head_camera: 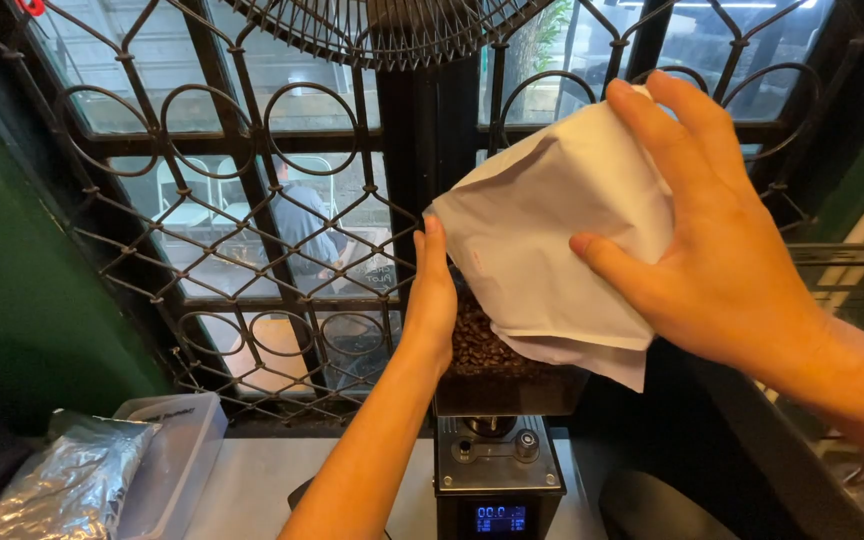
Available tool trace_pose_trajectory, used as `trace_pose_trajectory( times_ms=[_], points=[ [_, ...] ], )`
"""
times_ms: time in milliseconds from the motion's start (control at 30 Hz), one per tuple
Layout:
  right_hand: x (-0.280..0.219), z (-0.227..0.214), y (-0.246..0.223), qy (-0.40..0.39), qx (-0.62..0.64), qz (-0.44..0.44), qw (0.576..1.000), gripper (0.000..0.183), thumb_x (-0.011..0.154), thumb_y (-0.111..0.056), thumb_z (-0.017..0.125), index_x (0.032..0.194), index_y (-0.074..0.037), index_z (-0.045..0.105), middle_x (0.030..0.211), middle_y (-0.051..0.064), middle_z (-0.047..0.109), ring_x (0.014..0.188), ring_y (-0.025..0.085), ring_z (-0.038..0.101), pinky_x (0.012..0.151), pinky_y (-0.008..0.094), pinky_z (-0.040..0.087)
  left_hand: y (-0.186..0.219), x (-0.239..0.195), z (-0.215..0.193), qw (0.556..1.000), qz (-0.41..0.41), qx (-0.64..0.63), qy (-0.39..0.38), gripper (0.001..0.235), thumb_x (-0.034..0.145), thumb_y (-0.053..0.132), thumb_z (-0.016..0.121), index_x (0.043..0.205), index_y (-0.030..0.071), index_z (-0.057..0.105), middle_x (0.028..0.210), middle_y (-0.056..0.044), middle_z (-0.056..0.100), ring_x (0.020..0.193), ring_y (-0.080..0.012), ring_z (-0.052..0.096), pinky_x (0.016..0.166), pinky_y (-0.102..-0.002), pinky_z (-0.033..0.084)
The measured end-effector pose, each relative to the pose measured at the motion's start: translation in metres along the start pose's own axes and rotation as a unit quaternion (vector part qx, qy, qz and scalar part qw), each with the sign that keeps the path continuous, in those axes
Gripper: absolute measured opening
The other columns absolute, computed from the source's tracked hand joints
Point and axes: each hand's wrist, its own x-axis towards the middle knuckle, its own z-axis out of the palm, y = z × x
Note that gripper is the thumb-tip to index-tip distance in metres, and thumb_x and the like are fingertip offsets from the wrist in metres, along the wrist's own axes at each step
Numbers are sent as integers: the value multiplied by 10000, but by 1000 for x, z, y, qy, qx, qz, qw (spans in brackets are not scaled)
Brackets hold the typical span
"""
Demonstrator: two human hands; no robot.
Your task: The person pours coffee beans into a grinder, places a lid on the grinder, and then uses a portafilter and a scale to measure ground coffee.
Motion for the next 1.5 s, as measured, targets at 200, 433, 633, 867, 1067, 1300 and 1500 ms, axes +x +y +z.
trace_pose_trajectory(
  times_ms=[200, 433, 633, 867, 1067, 1300, 1500],
  points=[
    [23, -13, 8, -9, -11, -50, 999, 922, 811, -166, 778, 1617, -63, 342, 1601, 252, 304, 1520, 377, 291, 1199, 490, 249, 2, 4, -1, 1000, 17, -19, 10, 1088, 730, 765, 303, 1678, 326, -2, 1778, 64, 82, 1630, -201, 118, 1295, -514, 150],
    [38, -26, 8, -49, -24, 60, 997, 1058, 754, -294, 785, 1639, -122, 231, 1567, 146, 480, 1165, 383, 583, 915, 454, 406, 1, 22, -18, 980, 179, 63, 53, 1019, 804, 726, 349, 1668, 276, 53, 1782, 23, 32, 1631, -213, 51, 1264, -482, 154],
    [47, -31, 28, -44, -2, -32, 999, 1058, 760, -234, 799, 1614, -28, 209, 1662, 162, 316, 1367, 358, 491, 1046, 463, 368, 28, 32, -33, 855, 440, 273, -27, 995, 850, 744, 492, 1627, 168, 259, 1739, -130, 215, 1627, -308, 101, 1262, -547, 145],
    [60, -38, 42, -100, -19, -44, 994, 1027, 740, -228, 758, 1629, -54, 272, 1593, 148, 398, 1370, 305, 438, 1044, 445, 346, 77, 18, -25, 810, 439, 374, -109, 1134, 722, 689, 683, 1625, 172, 234, 1691, -103, 353, 1521, -299, 397, 1162, -479, 353],
    [60, -33, 55, -53, 0, -112, 992, 913, 804, -194, 722, 1609, -23, 326, 1564, 187, 442, 1375, 337, 453, 1068, 457, 357, 75, 18, -15, 824, 456, 314, -118, 967, 747, 547, 771, 1542, 149, 391, 1571, -69, 504, 1408, -240, 519, 1113, -404, 421],
    [36, 3, 84, 199, 410, 47, 889, 1081, 901, -905, 514, 1606, -127, 254, 1685, 240, 286, 1567, 421, 365, 1247, 460, 313, 67, 8, -3, 835, 460, 301, -14, 981, 734, 584, 767, 1537, 144, 417, 1540, -113, 526, 1404, -276, 523, 1111, -437, 421],
    [27, 18, 68, 231, 548, 196, 779, 1288, 657, -858, 580, 1593, -44, 233, 1624, 196, 427, 1493, 278, 523, 1121, 409, 504, 55, 4, 1, 836, 459, 296, 51, 981, 746, 604, 758, 1550, 171, 401, 1463, -103, 563, 1353, -272, 566, 1057, -427, 459]
  ],
)
